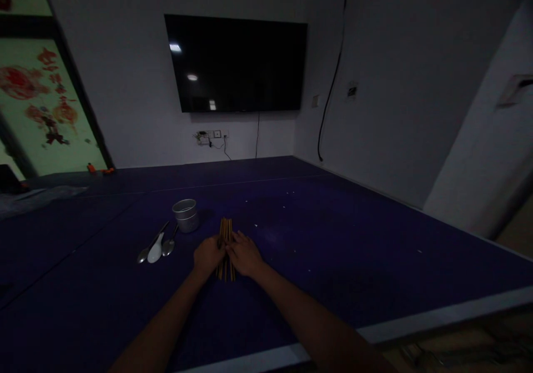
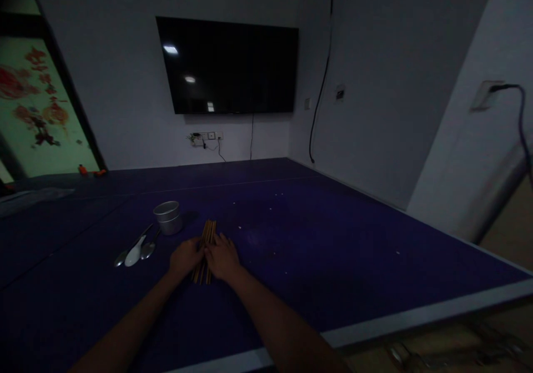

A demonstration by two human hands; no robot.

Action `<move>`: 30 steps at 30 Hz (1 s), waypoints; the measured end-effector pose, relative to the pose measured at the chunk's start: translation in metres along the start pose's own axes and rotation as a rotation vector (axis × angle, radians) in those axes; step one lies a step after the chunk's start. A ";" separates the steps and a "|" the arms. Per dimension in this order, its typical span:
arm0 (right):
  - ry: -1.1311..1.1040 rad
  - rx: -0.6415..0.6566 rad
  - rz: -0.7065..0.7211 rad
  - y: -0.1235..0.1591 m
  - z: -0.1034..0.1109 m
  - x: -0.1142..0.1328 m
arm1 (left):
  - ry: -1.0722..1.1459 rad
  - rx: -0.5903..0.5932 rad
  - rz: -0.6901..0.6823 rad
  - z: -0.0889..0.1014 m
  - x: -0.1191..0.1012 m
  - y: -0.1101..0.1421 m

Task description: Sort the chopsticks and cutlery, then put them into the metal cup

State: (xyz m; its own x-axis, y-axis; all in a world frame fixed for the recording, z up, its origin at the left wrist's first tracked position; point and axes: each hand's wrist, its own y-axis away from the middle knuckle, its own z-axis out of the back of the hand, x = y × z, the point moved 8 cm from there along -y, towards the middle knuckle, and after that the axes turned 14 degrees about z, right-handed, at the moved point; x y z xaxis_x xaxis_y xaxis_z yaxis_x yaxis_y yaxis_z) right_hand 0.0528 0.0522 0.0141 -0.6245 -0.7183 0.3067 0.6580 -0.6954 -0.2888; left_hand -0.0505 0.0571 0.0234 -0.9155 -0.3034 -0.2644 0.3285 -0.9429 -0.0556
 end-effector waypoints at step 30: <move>-0.016 0.058 0.026 0.000 -0.005 0.002 | -0.032 0.039 -0.033 -0.002 -0.001 -0.005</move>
State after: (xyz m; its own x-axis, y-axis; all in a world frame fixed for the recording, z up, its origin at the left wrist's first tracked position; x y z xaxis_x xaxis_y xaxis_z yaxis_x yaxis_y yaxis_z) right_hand 0.0493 0.0512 0.0102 -0.6002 -0.7354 0.3146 0.6976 -0.6737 -0.2440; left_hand -0.0509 0.0625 0.0216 -0.9327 -0.2760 -0.2320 0.2896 -0.9568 -0.0261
